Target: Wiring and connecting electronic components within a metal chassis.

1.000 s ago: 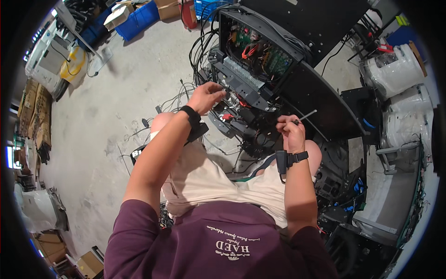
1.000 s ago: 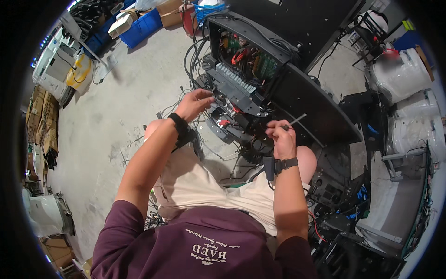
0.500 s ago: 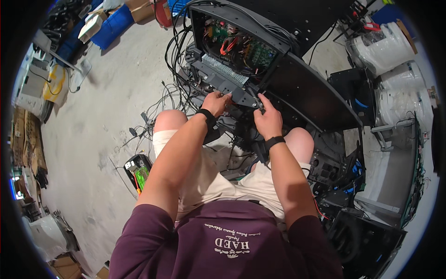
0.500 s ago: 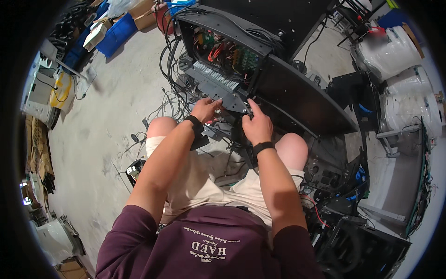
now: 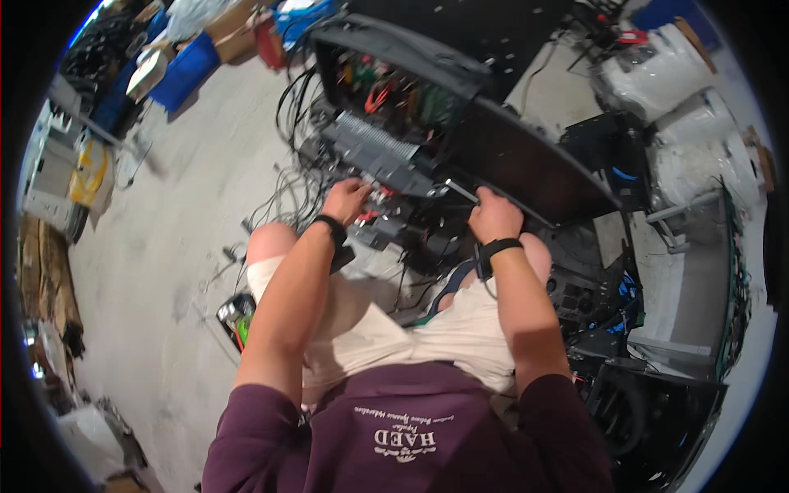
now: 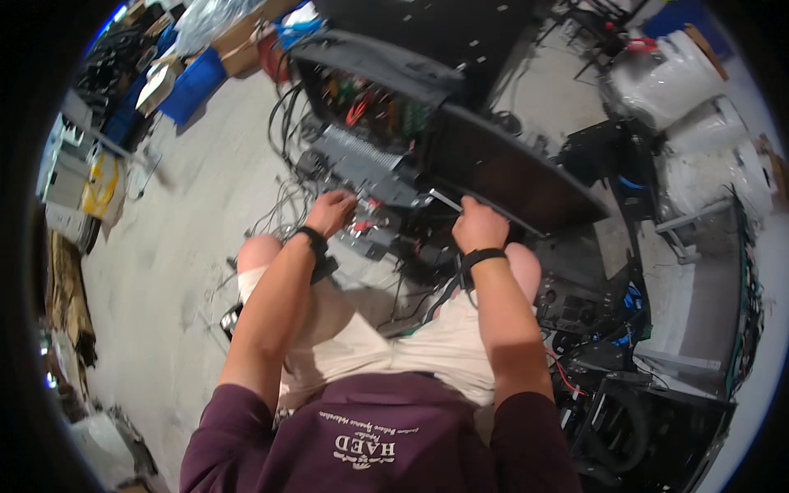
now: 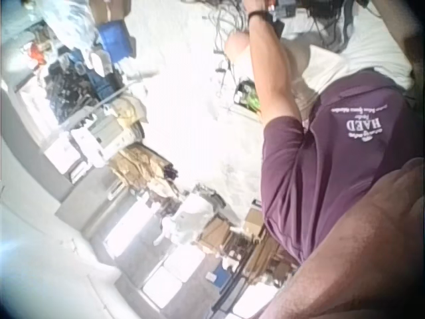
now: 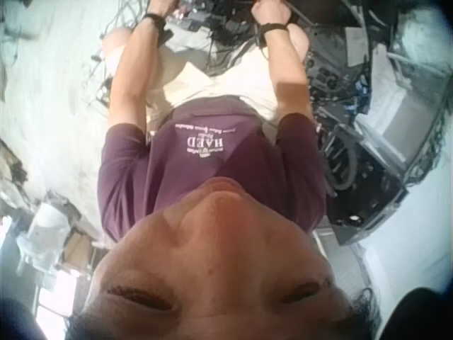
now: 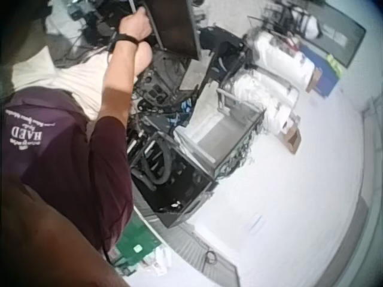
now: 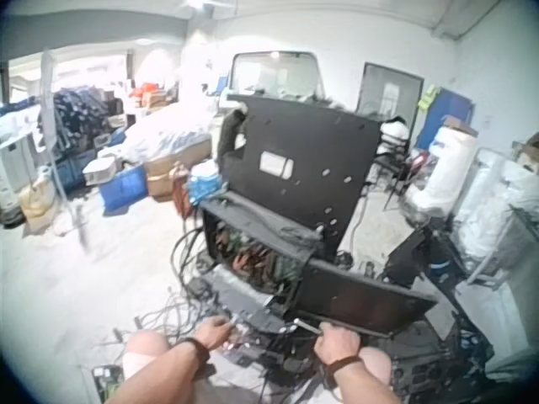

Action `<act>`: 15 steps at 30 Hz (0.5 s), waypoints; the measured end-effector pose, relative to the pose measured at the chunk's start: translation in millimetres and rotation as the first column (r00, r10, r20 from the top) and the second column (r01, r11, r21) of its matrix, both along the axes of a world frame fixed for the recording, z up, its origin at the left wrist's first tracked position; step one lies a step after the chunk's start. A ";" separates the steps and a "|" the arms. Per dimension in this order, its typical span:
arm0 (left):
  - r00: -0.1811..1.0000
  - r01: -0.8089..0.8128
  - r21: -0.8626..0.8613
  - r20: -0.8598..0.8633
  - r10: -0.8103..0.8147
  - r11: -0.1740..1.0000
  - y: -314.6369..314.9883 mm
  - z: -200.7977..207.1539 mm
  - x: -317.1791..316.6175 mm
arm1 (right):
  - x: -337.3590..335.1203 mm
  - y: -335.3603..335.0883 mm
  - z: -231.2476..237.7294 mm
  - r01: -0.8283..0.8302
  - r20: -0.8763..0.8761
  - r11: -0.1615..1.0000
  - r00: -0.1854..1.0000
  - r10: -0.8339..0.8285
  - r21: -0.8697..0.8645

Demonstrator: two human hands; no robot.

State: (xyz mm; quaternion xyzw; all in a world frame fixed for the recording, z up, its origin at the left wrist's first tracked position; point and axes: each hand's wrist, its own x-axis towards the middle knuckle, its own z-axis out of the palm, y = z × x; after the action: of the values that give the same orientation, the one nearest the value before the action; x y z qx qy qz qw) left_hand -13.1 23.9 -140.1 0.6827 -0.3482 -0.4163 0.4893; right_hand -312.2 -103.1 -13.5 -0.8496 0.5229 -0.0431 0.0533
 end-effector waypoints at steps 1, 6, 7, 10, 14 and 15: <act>0.964 -0.056 0.044 -0.257 0.065 0.997 0.8 -2.4 -0.5 | -4.9 1.2 0.0 0.015 -0.002 1.000 1.000 -0.015 -0.014; 0.947 -0.059 0.075 0.318 0.032 0.995 -5.0 14.9 -5.5 | -23.2 1.8 0.4 0.076 -0.028 0.996 0.997 -0.075 0.051; 0.931 -0.057 0.077 0.364 0.025 0.995 -3.2 22.2 -5.4 | -25.3 2.1 1.0 0.128 -0.027 0.987 0.992 -0.126 0.096; 0.967 -0.039 0.116 0.257 0.008 0.992 -2.5 34.0 -8.0 | -30.7 1.0 2.9 0.196 0.020 0.970 0.979 -0.201 0.143; 0.961 -0.028 0.124 0.275 -0.007 0.992 3.2 25.4 -1.1 | -29.0 -1.3 -2.3 0.250 -0.022 0.957 0.968 -0.249 0.150; 0.972 -0.016 0.099 0.236 -0.008 0.995 6.9 21.9 0.7 | -27.2 0.7 -5.5 0.261 -0.007 0.963 0.965 -0.261 0.075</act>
State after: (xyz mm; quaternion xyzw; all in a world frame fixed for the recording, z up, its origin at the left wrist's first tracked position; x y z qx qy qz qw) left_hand -12.4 30.8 -118.2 0.7519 -0.3812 -0.3478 0.4104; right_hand -339.4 -102.4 -19.0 -0.7708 0.6313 -0.0312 0.0797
